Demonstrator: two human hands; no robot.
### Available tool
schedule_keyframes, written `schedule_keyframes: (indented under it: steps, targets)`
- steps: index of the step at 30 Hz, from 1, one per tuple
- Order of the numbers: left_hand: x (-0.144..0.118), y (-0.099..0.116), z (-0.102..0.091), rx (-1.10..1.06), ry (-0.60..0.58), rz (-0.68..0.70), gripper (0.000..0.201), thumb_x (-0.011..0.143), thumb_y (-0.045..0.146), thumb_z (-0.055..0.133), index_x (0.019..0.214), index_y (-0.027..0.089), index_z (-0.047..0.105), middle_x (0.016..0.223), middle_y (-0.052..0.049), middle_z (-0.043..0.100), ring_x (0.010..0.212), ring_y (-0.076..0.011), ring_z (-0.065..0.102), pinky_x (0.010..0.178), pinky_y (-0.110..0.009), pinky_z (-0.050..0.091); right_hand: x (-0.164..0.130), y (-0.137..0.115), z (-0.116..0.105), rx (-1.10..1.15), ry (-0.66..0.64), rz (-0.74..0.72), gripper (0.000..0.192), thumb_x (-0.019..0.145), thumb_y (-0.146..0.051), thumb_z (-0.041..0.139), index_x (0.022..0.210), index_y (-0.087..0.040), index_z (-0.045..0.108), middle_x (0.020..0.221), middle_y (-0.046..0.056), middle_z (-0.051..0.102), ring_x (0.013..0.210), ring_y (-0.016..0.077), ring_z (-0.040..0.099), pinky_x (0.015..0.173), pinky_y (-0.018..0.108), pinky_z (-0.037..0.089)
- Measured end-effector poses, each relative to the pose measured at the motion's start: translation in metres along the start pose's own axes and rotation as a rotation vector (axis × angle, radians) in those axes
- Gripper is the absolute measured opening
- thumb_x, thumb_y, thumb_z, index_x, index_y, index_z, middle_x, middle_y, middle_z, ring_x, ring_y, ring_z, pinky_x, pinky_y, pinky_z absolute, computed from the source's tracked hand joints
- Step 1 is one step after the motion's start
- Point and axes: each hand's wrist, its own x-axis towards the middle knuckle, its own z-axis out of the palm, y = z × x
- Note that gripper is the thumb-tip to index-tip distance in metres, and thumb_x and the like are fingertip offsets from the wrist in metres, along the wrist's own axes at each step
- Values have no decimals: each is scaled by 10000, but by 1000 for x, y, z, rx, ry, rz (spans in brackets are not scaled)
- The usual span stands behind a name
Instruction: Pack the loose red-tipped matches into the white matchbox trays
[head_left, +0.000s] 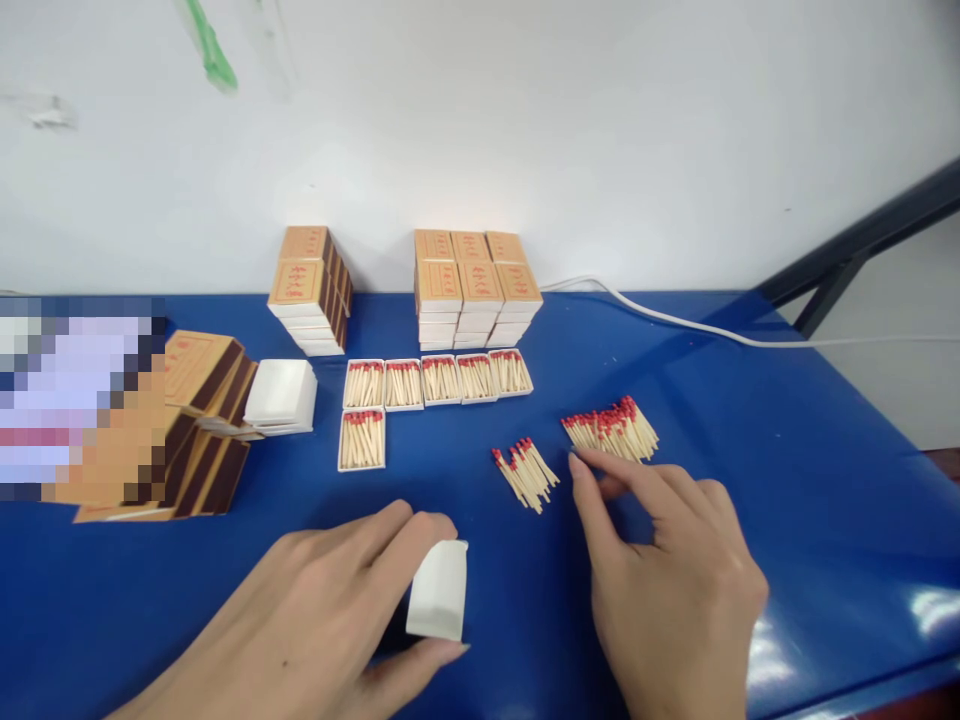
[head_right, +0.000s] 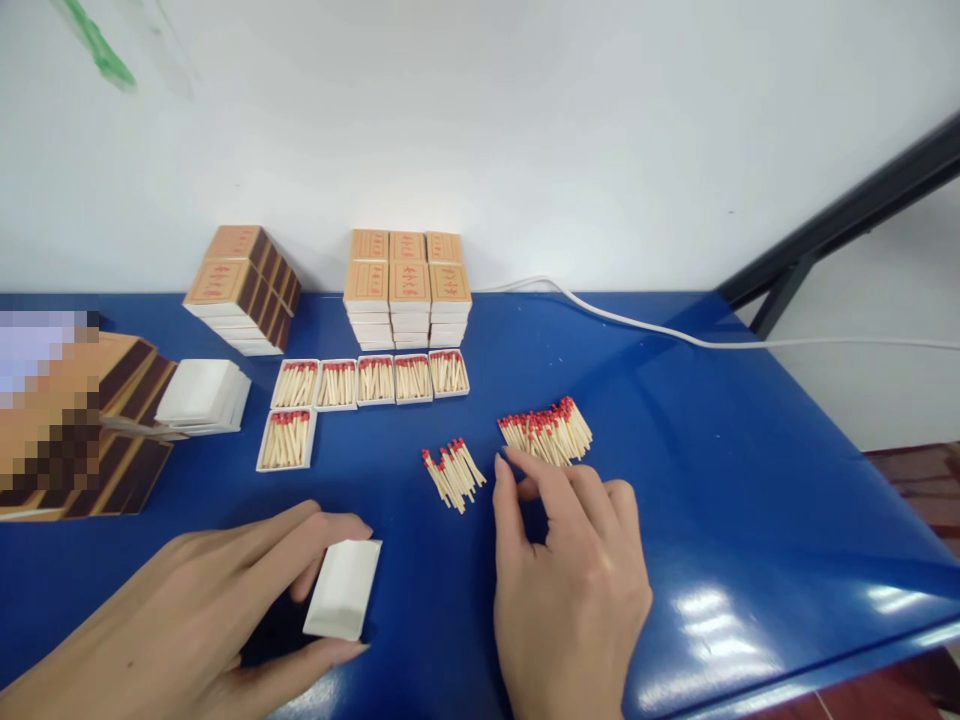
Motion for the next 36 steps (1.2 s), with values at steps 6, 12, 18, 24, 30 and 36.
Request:
schedule_keyframes:
  steps: [6,12,18,24,30,36]
  targets:
    - [-1,2,0,-1,-3,2,656,852,341,996,1373,309,599,1109,34,842,814,-272,860,559,-374,588,-1,1,1,-68,-5,-11,279,1165,-404,671,1235,-226,873,876,55,771,845,269,574,764,396,453]
    - [1,2,-1,4,-3,4,674,831,334,1015,1363,309,602,1088,38,833,796,-274,851,540,-379,576,-1,1,1,-68,-2,-13,284,1166,-397,668,1227,-210,873,913,67,776,861,272,573,785,401,460]
    - [1,2,0,-8,-11,-6,634,863,331,983,1375,315,609,1118,32,841,824,-270,857,565,-368,575,-1,1,3,-68,-18,-4,304,1176,-430,650,1174,-227,875,921,74,773,874,277,574,764,395,445]
    - [0,2,1,-13,13,-5,672,849,322,1001,1382,317,592,1111,33,838,808,-267,855,566,-369,573,0,-2,2,-41,-16,-25,288,1177,-436,654,1079,-237,836,925,69,778,876,273,579,763,392,443]
    - [-2,2,1,-16,3,-8,676,839,313,1003,1373,327,589,1101,48,831,812,-260,855,582,-360,572,-2,0,2,-15,-21,-44,252,1171,-394,669,1077,-231,837,924,55,771,883,265,598,764,386,457]
    - [-1,2,1,-21,-1,-8,649,870,305,977,1383,322,580,1101,47,831,809,-258,855,572,-367,567,-3,0,2,26,-37,-44,196,1154,-357,703,1097,-233,843,942,42,777,879,251,607,781,377,480]
